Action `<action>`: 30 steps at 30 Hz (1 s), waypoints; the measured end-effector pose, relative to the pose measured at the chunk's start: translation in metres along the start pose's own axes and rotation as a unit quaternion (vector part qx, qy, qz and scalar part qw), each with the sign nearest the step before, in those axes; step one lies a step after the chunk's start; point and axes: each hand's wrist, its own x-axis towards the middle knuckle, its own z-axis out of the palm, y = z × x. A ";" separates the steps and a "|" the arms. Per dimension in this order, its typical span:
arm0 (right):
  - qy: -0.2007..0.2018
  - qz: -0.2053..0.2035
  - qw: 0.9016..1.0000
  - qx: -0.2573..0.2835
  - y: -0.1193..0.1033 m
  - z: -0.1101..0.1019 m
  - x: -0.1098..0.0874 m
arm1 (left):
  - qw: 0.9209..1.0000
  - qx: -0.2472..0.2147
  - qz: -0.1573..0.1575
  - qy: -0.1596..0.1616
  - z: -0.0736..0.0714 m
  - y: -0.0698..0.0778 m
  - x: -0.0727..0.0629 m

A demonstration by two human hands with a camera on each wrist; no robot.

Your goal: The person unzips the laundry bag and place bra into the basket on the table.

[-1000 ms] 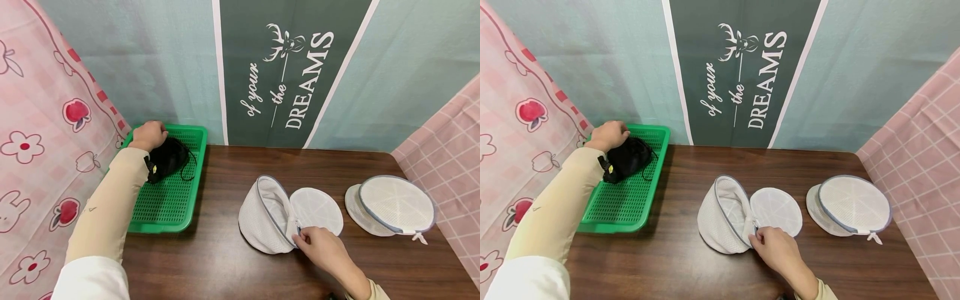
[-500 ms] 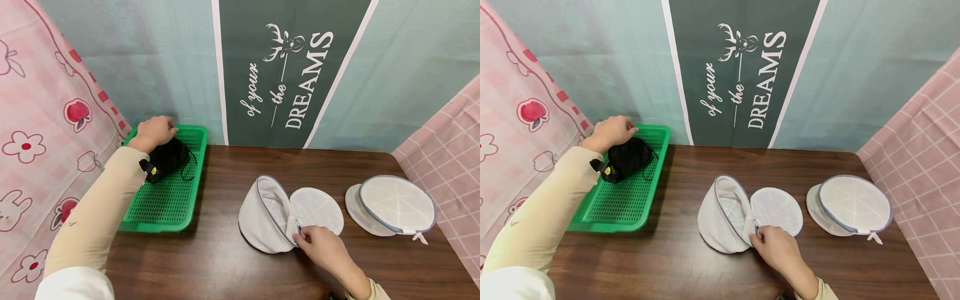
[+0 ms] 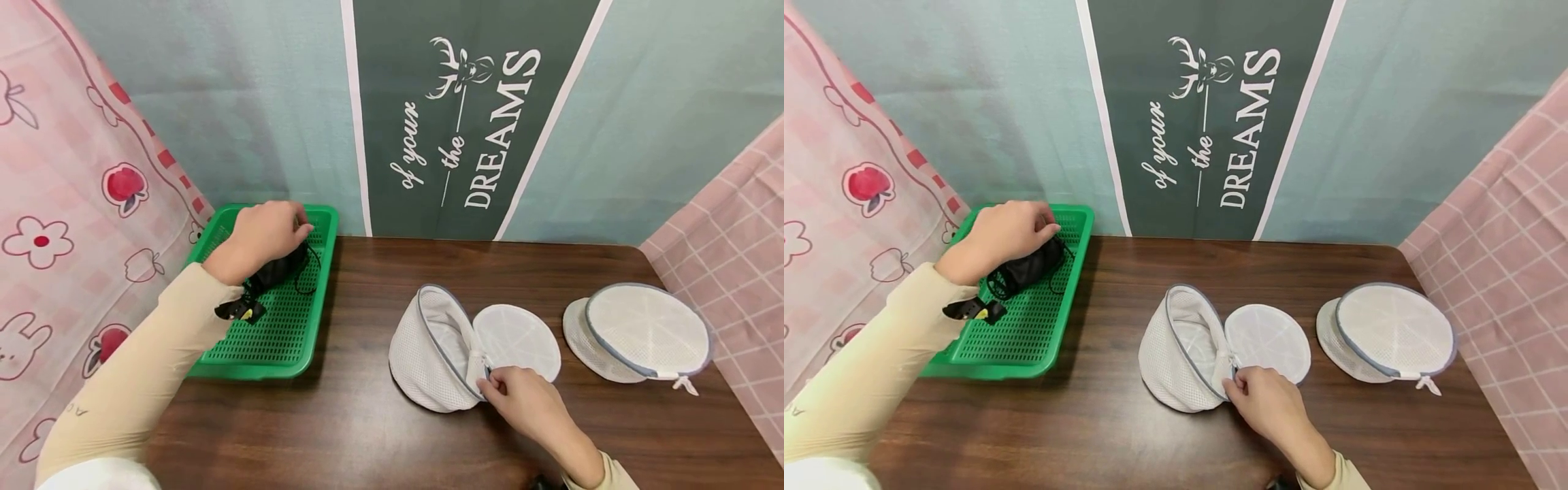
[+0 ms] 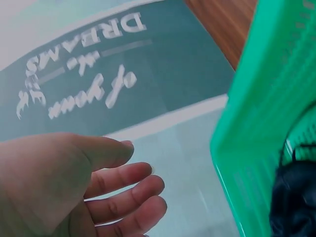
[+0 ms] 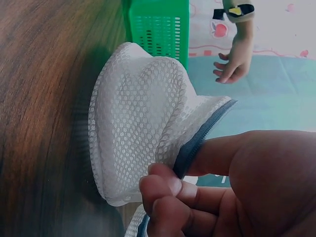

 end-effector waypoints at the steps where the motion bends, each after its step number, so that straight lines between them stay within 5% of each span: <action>1: 0.000 0.000 1.000 0.000 0.000 0.000 0.000 | 1.000 -0.003 0.006 0.003 0.001 0.004 -0.003; 11: 0.009 -0.004 1.000 -0.001 0.002 0.001 -0.002 | 0.994 -0.081 0.054 0.040 -0.001 0.037 -0.034; 18: 0.008 -0.003 1.000 0.001 0.002 0.000 -0.002 | 0.983 -0.163 0.077 0.020 -0.003 0.050 -0.057; 26: 0.011 -0.004 1.000 0.002 0.003 0.000 -0.003 | 0.952 -0.287 0.108 -0.020 0.010 0.068 -0.071; 30: 0.017 -0.003 1.000 0.001 0.004 0.001 -0.004 | 0.926 -0.359 0.100 -0.057 0.027 0.076 -0.073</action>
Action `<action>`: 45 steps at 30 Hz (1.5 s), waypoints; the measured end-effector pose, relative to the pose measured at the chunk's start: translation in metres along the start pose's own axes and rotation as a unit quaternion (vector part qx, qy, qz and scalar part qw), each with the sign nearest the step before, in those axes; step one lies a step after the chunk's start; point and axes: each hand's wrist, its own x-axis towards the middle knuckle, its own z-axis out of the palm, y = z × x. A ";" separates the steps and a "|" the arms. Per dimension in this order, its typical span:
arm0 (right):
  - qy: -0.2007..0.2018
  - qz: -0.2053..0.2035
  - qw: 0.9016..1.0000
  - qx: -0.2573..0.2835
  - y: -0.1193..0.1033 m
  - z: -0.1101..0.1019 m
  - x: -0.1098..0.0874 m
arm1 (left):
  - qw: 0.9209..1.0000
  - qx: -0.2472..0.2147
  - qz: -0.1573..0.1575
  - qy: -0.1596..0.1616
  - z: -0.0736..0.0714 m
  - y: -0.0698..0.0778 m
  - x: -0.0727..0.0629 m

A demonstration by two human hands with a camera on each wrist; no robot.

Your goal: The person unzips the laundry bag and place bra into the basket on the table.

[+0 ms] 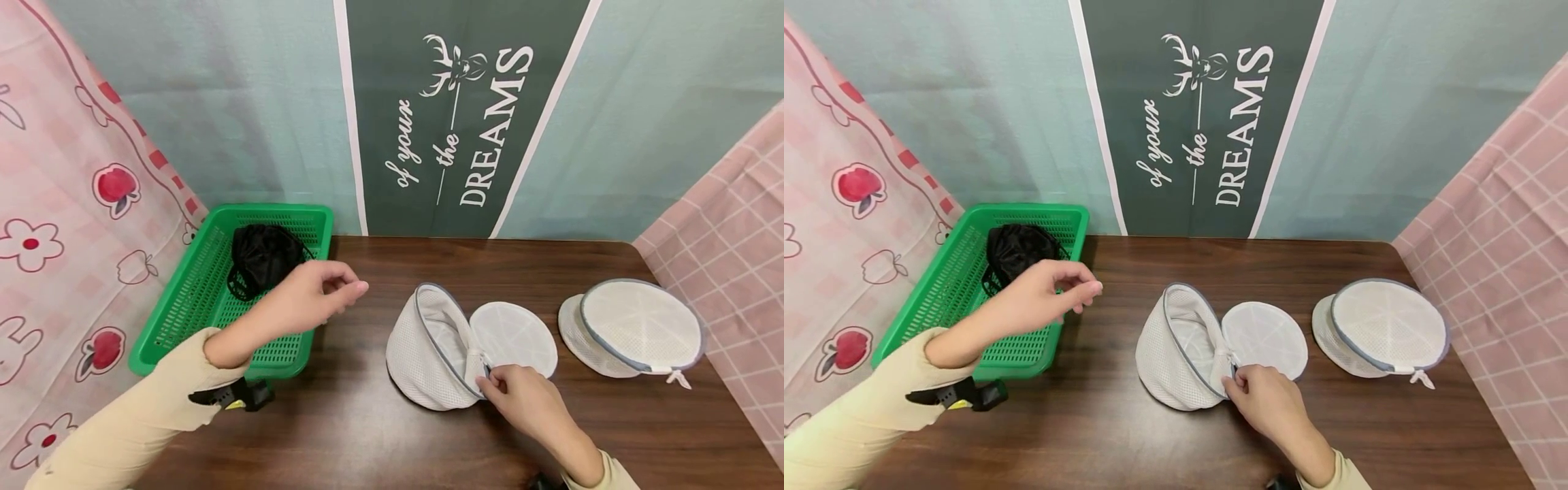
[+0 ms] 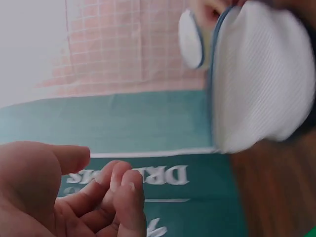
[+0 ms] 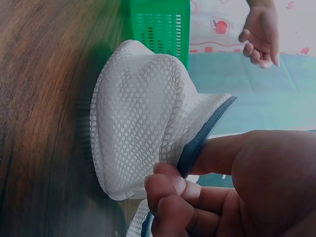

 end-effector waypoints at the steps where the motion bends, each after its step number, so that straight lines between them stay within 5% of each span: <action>1: 0.001 0.000 1.000 -0.001 0.000 0.000 0.000 | 1.000 -0.018 -0.007 -0.009 0.005 -0.003 0.000; 7: 0.001 -0.004 1.000 0.001 -0.001 0.001 0.002 | 0.992 -0.099 -0.049 -0.053 0.038 -0.020 -0.002; 12: 0.005 -0.005 1.000 0.003 -0.001 0.001 0.002 | 0.979 -0.165 -0.090 -0.085 0.065 -0.031 0.001; 24: 0.014 -0.009 1.000 0.005 -0.002 0.002 0.003 | 0.958 -0.223 -0.144 -0.110 0.113 -0.032 0.017; 33: 0.020 -0.016 1.000 0.008 -0.004 0.002 0.002 | 0.957 -0.215 -0.155 -0.115 0.133 -0.019 0.027; 45: 0.022 -0.016 1.000 0.012 -0.005 0.006 0.002 | 0.957 -0.217 -0.175 -0.083 0.147 -0.016 0.029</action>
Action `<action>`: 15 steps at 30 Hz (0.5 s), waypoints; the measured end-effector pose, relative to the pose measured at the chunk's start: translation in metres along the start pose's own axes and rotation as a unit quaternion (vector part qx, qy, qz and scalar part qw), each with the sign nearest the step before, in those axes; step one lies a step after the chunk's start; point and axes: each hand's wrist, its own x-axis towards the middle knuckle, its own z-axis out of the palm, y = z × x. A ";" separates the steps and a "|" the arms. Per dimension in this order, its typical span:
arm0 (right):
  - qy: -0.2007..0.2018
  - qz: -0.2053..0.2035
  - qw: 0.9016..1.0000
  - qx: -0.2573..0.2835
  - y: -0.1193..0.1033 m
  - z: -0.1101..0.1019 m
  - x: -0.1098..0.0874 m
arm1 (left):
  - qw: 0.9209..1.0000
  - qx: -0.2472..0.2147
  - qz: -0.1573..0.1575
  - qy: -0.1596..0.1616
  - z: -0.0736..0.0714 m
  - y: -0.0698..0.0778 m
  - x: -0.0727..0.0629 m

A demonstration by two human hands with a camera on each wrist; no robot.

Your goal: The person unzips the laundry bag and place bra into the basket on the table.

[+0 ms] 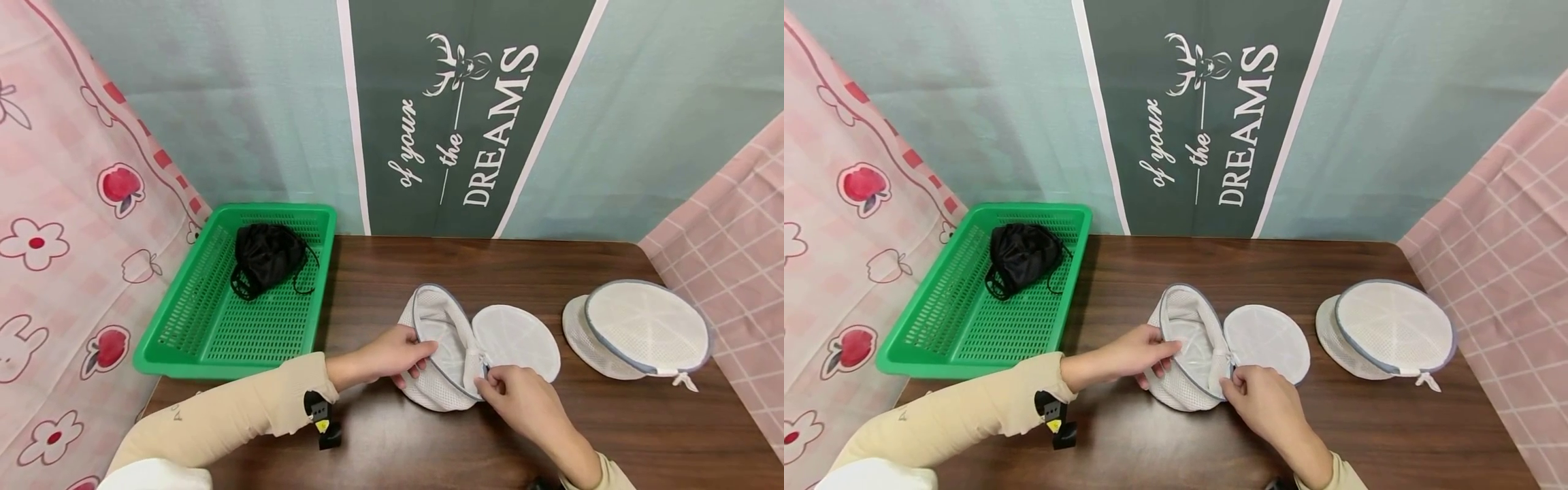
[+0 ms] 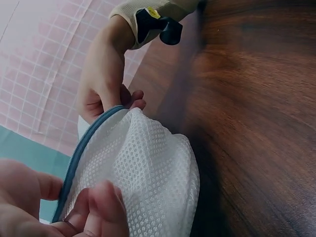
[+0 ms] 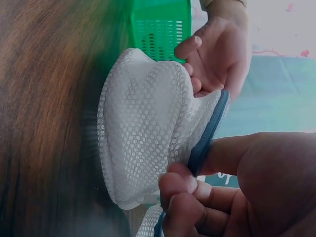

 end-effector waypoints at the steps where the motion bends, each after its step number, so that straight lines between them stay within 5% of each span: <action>1: 0.000 0.000 1.000 0.000 0.000 0.000 0.000 | 1.000 0.003 0.002 0.002 0.000 -0.001 -0.001; 15: -0.016 0.012 1.000 0.014 0.004 0.006 0.000 | 0.995 0.009 0.083 0.058 0.007 -0.028 -0.027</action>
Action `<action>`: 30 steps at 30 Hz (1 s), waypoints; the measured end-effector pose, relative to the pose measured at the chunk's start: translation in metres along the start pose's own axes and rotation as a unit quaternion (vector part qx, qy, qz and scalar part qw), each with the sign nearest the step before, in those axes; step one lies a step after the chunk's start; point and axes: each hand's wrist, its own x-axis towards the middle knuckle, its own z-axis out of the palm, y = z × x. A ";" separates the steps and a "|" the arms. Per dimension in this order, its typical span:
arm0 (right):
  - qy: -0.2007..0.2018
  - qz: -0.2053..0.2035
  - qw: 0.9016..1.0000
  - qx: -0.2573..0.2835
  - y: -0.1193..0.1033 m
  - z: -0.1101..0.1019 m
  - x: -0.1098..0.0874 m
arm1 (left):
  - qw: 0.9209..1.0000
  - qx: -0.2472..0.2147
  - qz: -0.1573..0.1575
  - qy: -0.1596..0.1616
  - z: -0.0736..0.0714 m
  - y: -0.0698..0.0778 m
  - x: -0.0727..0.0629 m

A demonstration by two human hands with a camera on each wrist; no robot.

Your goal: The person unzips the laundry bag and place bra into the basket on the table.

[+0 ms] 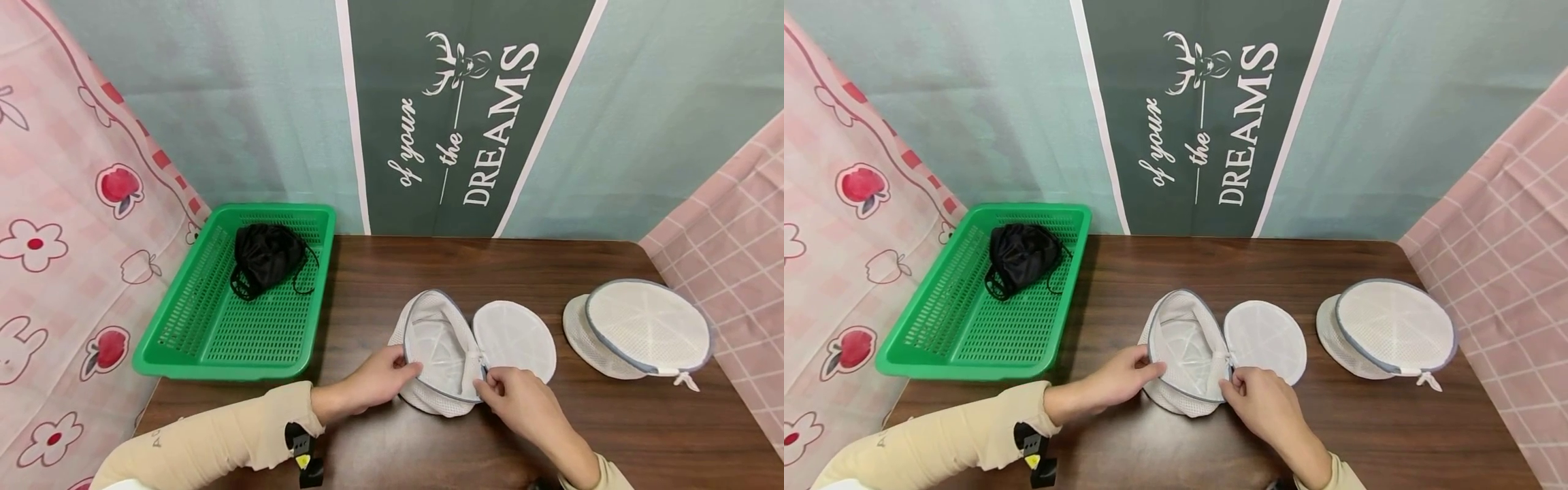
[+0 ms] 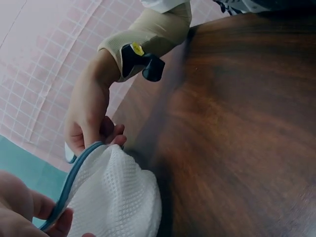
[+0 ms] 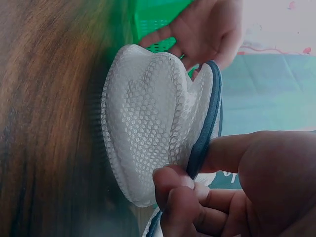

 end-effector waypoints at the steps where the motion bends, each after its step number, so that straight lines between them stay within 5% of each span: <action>1: 0.000 0.000 1.000 0.002 0.000 0.000 0.000 | 1.000 -0.008 -0.002 0.000 0.001 -0.001 -0.001; 15: -0.014 -0.004 0.999 0.041 0.004 0.002 0.007 | 0.997 -0.072 -0.021 0.027 0.005 -0.010 0.001; 30: 0.001 0.004 0.984 0.176 0.013 0.013 0.026 | 0.992 -0.098 -0.013 0.079 0.001 -0.013 0.020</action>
